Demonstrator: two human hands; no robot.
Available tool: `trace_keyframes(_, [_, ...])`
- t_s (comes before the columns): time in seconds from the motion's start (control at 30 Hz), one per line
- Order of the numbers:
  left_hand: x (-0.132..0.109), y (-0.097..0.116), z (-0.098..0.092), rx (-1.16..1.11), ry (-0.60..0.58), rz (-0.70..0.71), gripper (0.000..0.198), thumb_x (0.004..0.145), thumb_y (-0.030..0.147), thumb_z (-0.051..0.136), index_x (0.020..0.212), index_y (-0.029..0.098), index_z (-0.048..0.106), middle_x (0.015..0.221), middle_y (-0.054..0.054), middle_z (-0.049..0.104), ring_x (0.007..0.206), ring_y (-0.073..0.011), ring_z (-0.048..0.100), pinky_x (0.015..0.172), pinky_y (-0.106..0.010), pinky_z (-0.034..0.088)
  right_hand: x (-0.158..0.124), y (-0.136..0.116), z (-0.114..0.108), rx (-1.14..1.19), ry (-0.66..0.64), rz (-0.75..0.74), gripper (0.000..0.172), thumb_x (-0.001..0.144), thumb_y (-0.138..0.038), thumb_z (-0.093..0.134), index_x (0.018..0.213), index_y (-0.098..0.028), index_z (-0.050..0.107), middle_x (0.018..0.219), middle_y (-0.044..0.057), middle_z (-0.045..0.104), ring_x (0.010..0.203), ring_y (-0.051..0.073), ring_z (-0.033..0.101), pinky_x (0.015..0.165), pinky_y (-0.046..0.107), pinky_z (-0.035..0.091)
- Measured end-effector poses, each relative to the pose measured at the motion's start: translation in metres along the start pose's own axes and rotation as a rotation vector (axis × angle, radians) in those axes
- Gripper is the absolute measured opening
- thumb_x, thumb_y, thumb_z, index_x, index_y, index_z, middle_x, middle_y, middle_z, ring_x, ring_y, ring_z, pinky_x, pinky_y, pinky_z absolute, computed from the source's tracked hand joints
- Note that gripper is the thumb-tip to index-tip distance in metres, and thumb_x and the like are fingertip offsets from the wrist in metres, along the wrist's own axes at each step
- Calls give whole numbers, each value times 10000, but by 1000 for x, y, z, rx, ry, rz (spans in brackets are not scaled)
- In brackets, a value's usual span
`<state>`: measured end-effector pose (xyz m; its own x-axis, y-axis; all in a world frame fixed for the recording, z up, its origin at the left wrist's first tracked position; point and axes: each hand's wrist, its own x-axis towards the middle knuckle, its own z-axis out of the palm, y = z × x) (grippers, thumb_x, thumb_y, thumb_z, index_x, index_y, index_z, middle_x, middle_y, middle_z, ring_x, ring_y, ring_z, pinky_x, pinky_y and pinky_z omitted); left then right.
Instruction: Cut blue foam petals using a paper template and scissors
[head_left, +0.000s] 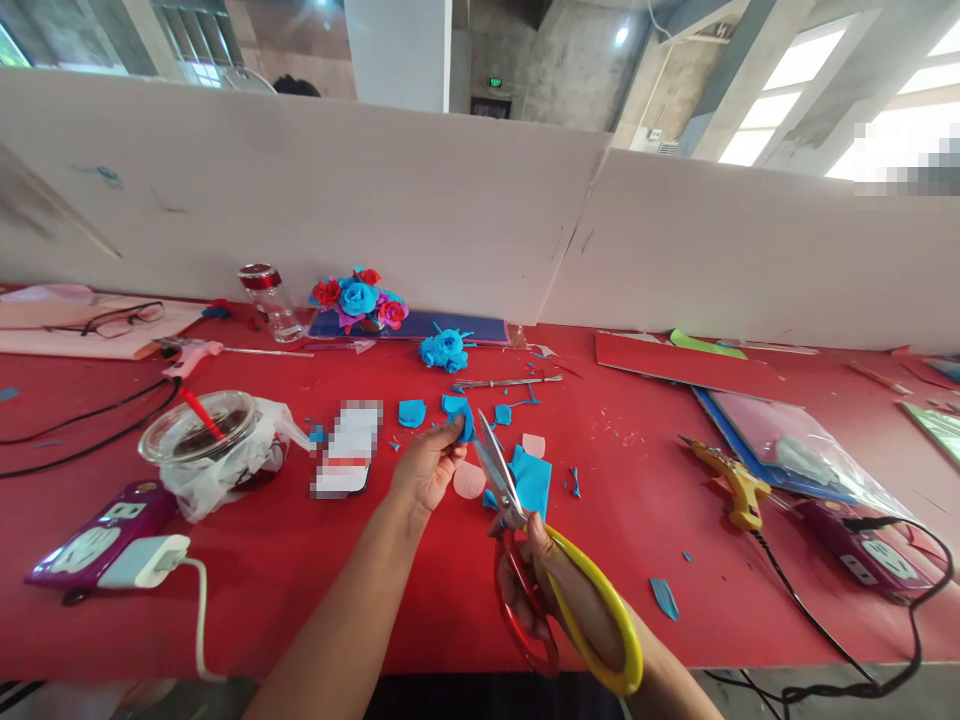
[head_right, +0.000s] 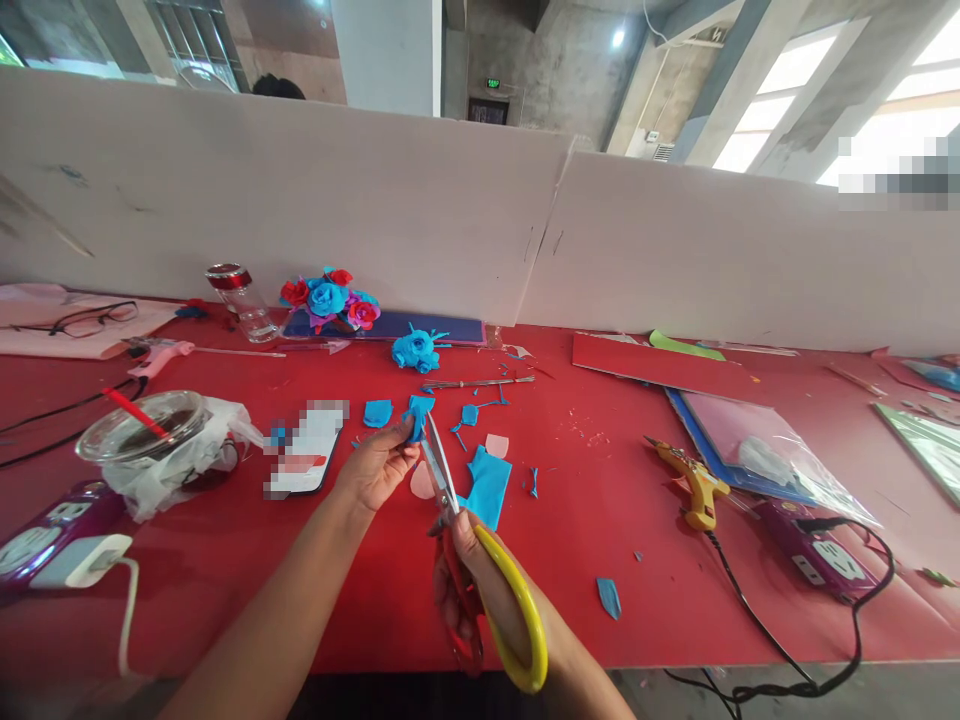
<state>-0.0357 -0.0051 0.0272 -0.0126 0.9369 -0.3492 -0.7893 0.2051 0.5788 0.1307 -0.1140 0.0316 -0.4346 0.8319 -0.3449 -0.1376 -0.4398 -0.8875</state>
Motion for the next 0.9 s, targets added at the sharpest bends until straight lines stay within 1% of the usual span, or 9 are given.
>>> trace_keyframes(0.1, [-2, -3, -2, 128, -52, 97, 94, 617, 111, 790, 642, 119, 700, 663, -37, 677, 617, -93, 594, 551, -196, 408, 8, -1, -4, 55, -49, -16, 786, 746, -825, 326, 1144, -162, 467, 571, -18, 559, 357, 80, 450, 324, 181, 338])
trace_keyframes(0.17, [-3, -4, -3, 204, -89, 121, 106, 618, 156, 801, 676, 122, 718, 693, -48, 687, 664, -112, 605, 609, -219, 430, 11, -5, -5, 80, -53, -26, 827, 727, -846, 301, 1162, -160, 457, 565, -24, 549, 345, 78, 424, 316, 185, 319])
trace_keyframes(0.37, [-3, -6, -3, 151, -197, 57, 112, 646, 175, 783, 651, 104, 697, 626, -23, 636, 565, -76, 525, 534, -212, 396, 7, -13, -1, 71, -51, -15, 785, 755, -825, 288, 1136, -164, 473, 573, -25, 539, 363, 72, 405, 332, 186, 287])
trace_keyframes(0.5, [-4, -4, 1, 43, -174, -3, 104, 655, 95, 752, 623, 121, 657, 624, -16, 627, 570, -82, 539, 505, -196, 389, 4, -8, -2, 52, -76, -30, 740, 781, -798, 317, 1134, -166, 468, 583, -20, 552, 357, 73, 416, 346, 192, 317])
trace_keyframes(0.57, [-3, -2, 1, 4, -139, -35, 106, 660, 76, 735, 628, 125, 646, 639, -22, 628, 591, -91, 552, 501, -190, 387, -1, -10, -7, -11, -48, -36, 683, 808, -767, 327, 1096, -168, 486, 611, -13, 561, 362, 67, 419, 358, 194, 328])
trace_keyframes(0.63, [-1, 1, 0, 6, -88, -21, 103, 665, 91, 728, 633, 128, 638, 643, -22, 618, 600, -93, 549, 507, -191, 388, -7, -18, -18, -156, 51, -29, 612, 838, -726, 334, 1026, -173, 517, 651, -3, 565, 383, 65, 417, 363, 196, 323])
trace_keyframes(0.7, [2, 7, -5, 88, -10, 82, 97, 681, 137, 721, 645, 137, 631, 649, -10, 605, 597, -88, 530, 530, -197, 396, -10, -29, -36, -384, 208, -17, 556, 844, -698, 363, 988, -190, 537, 689, 4, 567, 422, 84, 432, 365, 203, 311])
trace_keyframes(0.83, [11, 26, -18, 493, 269, 442, 131, 707, 237, 693, 822, 187, 658, 757, 2, 636, 667, -100, 534, 587, -196, 395, -6, -43, -86, -987, 684, -18, 512, 819, -669, 419, 1054, -237, 563, 632, 8, 576, 561, 194, 561, 474, 256, 349])
trace_keyframes(0.9, [19, 33, -22, 660, 320, 508, 188, 705, 285, 683, 869, 201, 647, 776, 3, 642, 668, -109, 534, 581, -200, 380, -1, -44, -108, -1205, 836, 46, 506, 831, -645, 398, 1092, -244, 562, 631, 30, 612, 642, 253, 614, 522, 286, 362])
